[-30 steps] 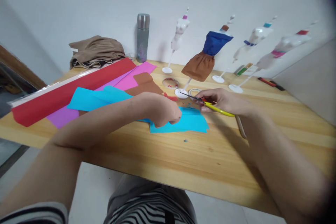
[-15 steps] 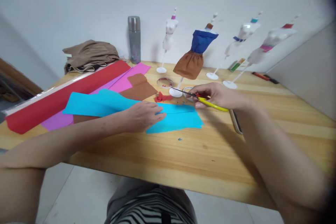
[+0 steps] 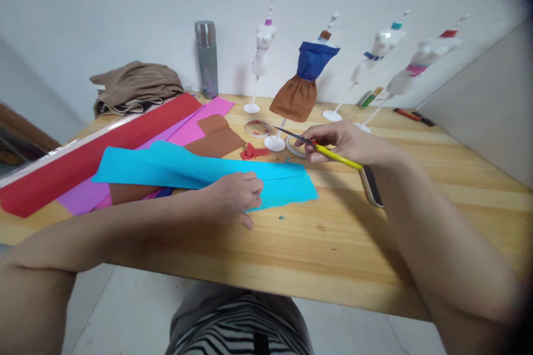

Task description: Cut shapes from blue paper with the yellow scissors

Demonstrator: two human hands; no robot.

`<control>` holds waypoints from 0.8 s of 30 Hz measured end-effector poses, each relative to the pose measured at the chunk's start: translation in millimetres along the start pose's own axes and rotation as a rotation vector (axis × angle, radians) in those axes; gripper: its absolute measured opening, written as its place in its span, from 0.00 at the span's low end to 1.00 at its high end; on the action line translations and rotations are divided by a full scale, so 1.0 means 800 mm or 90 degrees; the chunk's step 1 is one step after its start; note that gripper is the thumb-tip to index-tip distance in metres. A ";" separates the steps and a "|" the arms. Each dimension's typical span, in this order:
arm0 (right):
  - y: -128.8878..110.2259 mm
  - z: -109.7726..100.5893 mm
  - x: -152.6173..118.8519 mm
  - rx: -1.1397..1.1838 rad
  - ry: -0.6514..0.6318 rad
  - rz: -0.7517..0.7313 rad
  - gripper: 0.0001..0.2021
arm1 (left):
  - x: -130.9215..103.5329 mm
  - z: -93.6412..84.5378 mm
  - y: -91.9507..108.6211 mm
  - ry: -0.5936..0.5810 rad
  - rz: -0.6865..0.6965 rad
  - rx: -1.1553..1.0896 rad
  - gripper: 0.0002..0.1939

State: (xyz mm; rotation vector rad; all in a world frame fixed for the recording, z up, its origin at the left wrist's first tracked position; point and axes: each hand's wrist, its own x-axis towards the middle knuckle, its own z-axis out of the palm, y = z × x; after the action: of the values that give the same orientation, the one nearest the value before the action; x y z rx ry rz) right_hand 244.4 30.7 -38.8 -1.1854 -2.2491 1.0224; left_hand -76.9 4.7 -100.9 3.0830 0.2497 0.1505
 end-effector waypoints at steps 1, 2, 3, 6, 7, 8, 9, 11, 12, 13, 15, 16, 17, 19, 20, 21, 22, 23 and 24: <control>-0.001 0.000 0.000 -0.003 0.000 0.002 0.29 | 0.005 0.005 -0.001 -0.023 0.002 -0.023 0.15; -0.002 0.000 -0.001 -0.005 0.000 0.003 0.29 | 0.010 0.011 -0.002 -0.042 -0.005 -0.043 0.14; -0.003 0.000 -0.001 -0.006 -0.002 0.001 0.28 | 0.015 0.016 -0.003 -0.051 -0.018 -0.058 0.13; -0.007 0.000 -0.002 -0.003 -0.002 -0.006 0.28 | 0.024 0.026 -0.004 -0.040 -0.059 -0.052 0.14; -0.009 0.000 -0.002 -0.002 0.002 -0.006 0.28 | 0.026 0.027 -0.003 -0.038 -0.063 -0.045 0.14; -0.011 0.000 -0.002 0.001 0.004 0.000 0.27 | 0.027 0.025 -0.002 -0.041 -0.060 -0.041 0.13; -0.013 0.000 -0.003 0.006 0.007 0.010 0.25 | 0.028 0.021 -0.001 -0.047 -0.056 -0.039 0.13; -0.016 0.000 -0.005 0.019 0.007 0.037 0.23 | 0.027 0.004 0.000 -0.053 -0.053 -0.052 0.14; -0.018 -0.001 -0.006 0.026 0.008 0.048 0.22 | 0.027 -0.009 -0.001 -0.034 -0.074 -0.061 0.13; -0.020 -0.002 -0.008 0.033 0.010 0.055 0.22 | 0.026 -0.024 -0.004 0.006 -0.112 -0.089 0.13; -0.023 -0.004 -0.012 0.042 0.027 0.051 0.22 | 0.027 -0.057 -0.015 0.052 -0.180 -0.176 0.10; -0.025 -0.005 -0.014 0.044 0.044 0.043 0.21 | 0.029 -0.073 -0.022 0.054 -0.226 -0.224 0.09; -0.027 -0.006 -0.015 0.044 0.062 0.032 0.21 | 0.031 -0.088 -0.031 0.047 -0.283 -0.274 0.09; -0.030 -0.010 -0.020 0.043 0.091 0.005 0.23 | 0.036 -0.111 -0.049 0.025 -0.371 -0.376 0.06; -0.031 -0.013 -0.022 0.040 0.092 -0.008 0.25 | 0.039 -0.118 -0.058 0.022 -0.390 -0.416 0.05; -0.031 -0.016 -0.026 0.034 0.088 -0.020 0.27 | 0.041 -0.124 -0.066 0.037 -0.407 -0.441 0.06; -0.030 -0.020 -0.030 0.022 0.079 -0.030 0.29 | 0.043 -0.127 -0.072 0.052 -0.411 -0.464 0.07; -0.029 -0.025 -0.036 -0.003 0.073 -0.037 0.30 | 0.044 -0.128 -0.078 0.064 -0.411 -0.473 0.07; -0.028 -0.031 -0.042 -0.032 0.087 -0.040 0.32 | 0.045 -0.128 -0.083 0.076 -0.408 -0.474 0.07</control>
State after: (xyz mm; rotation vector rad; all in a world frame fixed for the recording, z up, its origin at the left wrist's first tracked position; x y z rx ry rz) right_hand 266.9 5.0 -6.4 -1.1605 -2.2024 0.8406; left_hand -62.0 79.5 0.9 2.1411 0.9188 0.3098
